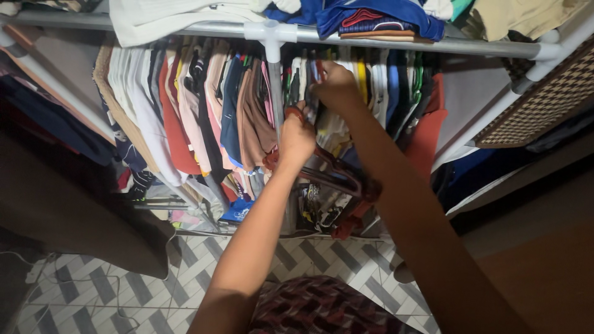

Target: The person places a pink garment onto a hanger, hangs the garment on a rack in a closet, and then removes several empty hangers from the rack.

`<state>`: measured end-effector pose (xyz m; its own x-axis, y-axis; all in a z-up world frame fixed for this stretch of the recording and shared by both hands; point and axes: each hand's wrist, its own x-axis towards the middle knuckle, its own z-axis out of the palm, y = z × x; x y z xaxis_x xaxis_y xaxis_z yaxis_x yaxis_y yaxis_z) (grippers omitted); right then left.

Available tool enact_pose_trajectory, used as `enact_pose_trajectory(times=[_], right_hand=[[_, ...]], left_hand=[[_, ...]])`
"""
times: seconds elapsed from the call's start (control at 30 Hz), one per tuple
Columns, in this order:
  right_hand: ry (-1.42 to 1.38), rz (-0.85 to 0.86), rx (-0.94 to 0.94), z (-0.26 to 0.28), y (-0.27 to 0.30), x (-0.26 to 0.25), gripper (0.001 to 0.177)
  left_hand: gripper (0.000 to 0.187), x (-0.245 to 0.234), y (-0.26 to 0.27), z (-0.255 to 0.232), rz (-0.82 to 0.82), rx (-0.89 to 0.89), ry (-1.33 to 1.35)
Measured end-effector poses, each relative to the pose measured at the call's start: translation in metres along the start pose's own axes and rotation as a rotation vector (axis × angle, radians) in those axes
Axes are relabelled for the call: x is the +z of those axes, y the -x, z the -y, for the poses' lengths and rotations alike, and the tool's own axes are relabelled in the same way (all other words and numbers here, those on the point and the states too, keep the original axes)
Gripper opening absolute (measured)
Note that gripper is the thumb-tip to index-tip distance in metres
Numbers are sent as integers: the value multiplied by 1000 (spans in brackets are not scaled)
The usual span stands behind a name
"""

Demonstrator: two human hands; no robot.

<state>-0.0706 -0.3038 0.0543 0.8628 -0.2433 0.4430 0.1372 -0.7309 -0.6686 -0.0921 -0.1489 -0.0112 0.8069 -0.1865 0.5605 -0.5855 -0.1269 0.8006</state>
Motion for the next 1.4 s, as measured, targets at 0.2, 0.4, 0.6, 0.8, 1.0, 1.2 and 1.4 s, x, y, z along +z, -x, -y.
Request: enact_pose_trajectory(times=[0.2,0.4,0.6,0.8,1.0,1.2,1.4], right_hand=[[92,-23,126,18,-17,22,37],[-22,-108,323,-13,-52,38,35],[141,-315,153,-51,-56,69,33],[-16,-444,171,-41,-35,69,34],[154,-425,182,-7,-23,61,29],[199,-412,152,-3,-14,54,28],[206,-345,267,1,-21,64,32]], left_hand=[[46,10,0,38,130,-227,-102],[80,16,-9,67,167,58,372],[71,-1,-12,38,347,-216,641],[53,-6,-14,35,357,-160,716],[69,2,-14,36,264,-115,459],[49,9,-13,54,320,-181,598],[77,19,-11,62,305,-206,883]])
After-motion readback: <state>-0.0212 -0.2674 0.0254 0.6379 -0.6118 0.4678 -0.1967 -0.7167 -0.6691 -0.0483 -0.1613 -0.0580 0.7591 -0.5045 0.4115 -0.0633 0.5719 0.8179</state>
